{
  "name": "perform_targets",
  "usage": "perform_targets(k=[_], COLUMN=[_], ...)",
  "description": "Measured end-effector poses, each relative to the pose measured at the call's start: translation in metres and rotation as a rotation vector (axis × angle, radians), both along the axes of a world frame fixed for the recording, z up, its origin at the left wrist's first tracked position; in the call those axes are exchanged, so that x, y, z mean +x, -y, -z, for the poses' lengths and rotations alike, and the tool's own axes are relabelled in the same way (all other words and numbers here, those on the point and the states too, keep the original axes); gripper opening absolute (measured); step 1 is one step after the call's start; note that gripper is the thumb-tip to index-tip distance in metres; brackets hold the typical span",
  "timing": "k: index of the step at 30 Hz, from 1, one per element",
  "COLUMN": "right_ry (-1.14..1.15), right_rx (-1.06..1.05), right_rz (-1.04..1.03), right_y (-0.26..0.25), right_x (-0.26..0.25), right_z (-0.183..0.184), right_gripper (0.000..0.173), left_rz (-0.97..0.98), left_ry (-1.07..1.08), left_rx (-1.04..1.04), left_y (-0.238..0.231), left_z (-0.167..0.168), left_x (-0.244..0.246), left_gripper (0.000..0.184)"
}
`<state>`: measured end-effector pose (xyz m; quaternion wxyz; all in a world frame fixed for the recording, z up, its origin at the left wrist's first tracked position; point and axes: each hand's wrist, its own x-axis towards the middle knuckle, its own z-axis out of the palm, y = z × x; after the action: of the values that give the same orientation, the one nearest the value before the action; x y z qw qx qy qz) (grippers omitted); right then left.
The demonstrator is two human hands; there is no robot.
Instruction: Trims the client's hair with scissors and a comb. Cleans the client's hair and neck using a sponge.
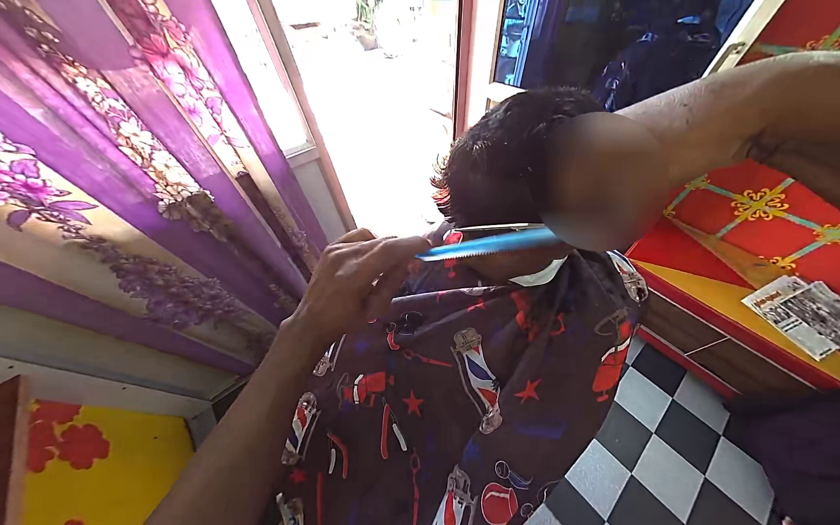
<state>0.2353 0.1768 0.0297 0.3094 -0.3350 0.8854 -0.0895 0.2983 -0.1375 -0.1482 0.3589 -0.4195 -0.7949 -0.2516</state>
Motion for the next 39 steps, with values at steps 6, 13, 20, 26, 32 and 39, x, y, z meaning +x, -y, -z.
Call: perform_targets(k=[6, 13, 20, 26, 32, 39], right_ry=[-0.022, -0.130, 0.068, 0.323, 0.324, 0.311], right_rx=[0.000, 0.024, 0.102, 0.085, 0.053, 0.095], right_rz=[-0.016, -0.123, -0.093, -0.111, -0.128, -0.119], right_y=[0.002, -0.001, -0.032, -0.076, -0.070, -0.036], right_x=[0.002, 0.001, 0.001, -0.030, -0.045, -0.035], right_z=[0.000, 0.004, -0.008, -0.018, -0.013, -0.021], right_gripper=[0.010, 0.012, 0.010, 0.022, 0.022, 0.017], left_rz=[-0.042, -0.164, -0.164, -0.170, -0.159, -0.170], left_ry=[0.047, 0.001, -0.004, 0.010, -0.017, -0.010], left_rx=[0.355, 0.314, 0.341, 0.348, 0.320, 0.302], left_y=[-0.016, -0.018, -0.020, -0.019, -0.018, -0.017], left_z=[-0.023, 0.009, 0.015, 0.014, 0.015, 0.016], left_x=[-0.004, -0.019, -0.024, -0.024, -0.026, -0.025], left_gripper=[0.030, 0.027, 0.026, 0.025, 0.024, 0.024])
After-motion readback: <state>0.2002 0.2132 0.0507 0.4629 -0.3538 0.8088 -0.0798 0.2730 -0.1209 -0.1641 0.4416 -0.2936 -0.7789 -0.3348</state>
